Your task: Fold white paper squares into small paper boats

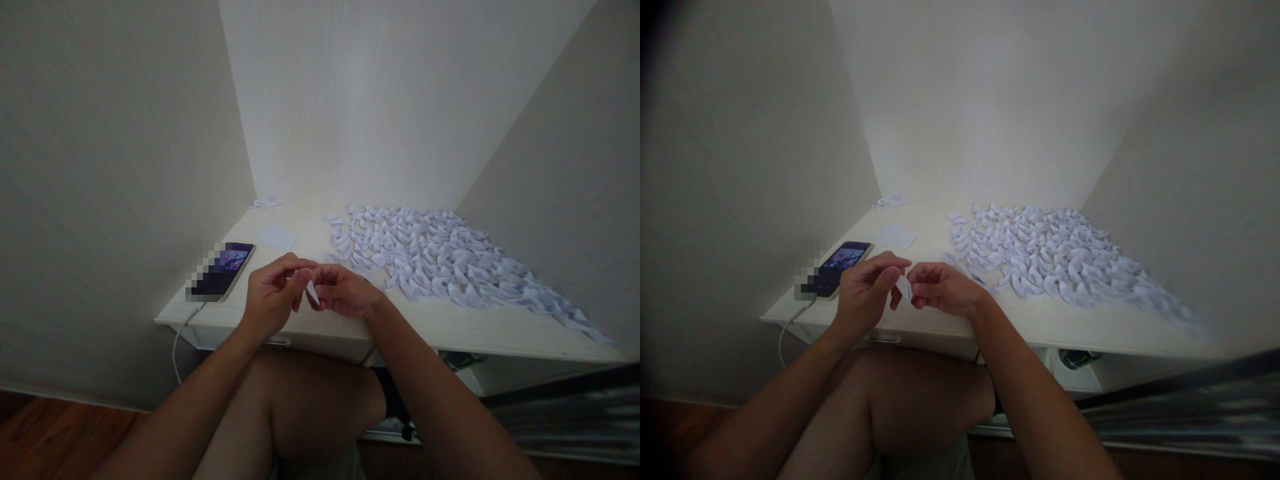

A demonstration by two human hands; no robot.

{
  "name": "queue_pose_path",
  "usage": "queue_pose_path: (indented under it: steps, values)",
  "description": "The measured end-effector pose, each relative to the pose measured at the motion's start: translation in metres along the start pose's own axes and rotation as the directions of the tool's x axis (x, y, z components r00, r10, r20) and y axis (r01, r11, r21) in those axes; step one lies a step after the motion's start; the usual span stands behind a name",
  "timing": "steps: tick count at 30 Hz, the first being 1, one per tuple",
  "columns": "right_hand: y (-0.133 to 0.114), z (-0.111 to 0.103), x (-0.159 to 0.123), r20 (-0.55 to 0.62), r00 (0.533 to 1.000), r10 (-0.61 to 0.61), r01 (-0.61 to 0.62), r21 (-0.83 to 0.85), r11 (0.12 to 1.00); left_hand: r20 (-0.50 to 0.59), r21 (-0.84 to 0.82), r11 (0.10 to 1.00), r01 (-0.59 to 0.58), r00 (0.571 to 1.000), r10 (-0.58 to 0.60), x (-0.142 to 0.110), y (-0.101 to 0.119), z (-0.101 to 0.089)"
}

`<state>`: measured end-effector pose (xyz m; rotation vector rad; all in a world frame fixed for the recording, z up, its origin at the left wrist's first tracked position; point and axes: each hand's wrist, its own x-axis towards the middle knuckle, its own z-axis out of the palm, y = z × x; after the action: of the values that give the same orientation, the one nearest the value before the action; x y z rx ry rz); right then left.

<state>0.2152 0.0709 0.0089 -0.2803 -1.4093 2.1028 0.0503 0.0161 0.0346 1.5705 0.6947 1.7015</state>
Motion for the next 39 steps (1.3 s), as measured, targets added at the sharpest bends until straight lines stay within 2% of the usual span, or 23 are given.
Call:
queue_pose_path:
  steps: [4, 9, 13, 16, 24, 31, 39]
  values:
    - [0.0, -0.001, 0.001, -0.028, 0.999, 0.016, -0.016, 0.027, 1.0, -0.04, 0.029, 0.999, 0.03, 0.999, -0.029, 0.0, 0.003, 0.003]
    - [-0.003, 0.002, 0.0, -0.088, 0.996, -0.001, 0.007, 0.063, 0.998, -0.045, 0.07, 0.981, 0.179, 0.983, -0.176, -0.001, 0.002, -0.005]
    - [-0.005, 0.004, -0.001, -0.062, 0.998, 0.022, -0.016, 0.088, 0.996, 0.006, -0.06, 0.948, 0.313, 0.95, -0.313, -0.001, -0.003, -0.013]
    - [-0.006, 0.007, -0.003, -0.029, 0.999, 0.026, -0.023, 0.114, 0.993, 0.037, -0.112, 0.923, 0.368, 0.93, -0.367, -0.001, -0.005, -0.013]
    - [-0.003, 0.007, -0.004, 0.068, 0.997, 0.043, -0.048, 0.064, 0.997, 0.113, -0.15, 0.897, 0.415, 0.909, -0.402, -0.004, -0.001, -0.005]
    - [-0.006, 0.009, -0.005, 0.085, 0.996, 0.041, -0.051, 0.117, 0.992, 0.076, -0.151, 0.922, 0.356, 0.934, -0.348, -0.005, 0.0, 0.002]
    - [-0.003, 0.008, -0.005, 0.117, 0.991, 0.06, -0.07, 0.082, 0.994, 0.164, -0.186, 0.878, 0.442, 0.894, -0.416, -0.003, 0.006, 0.007]
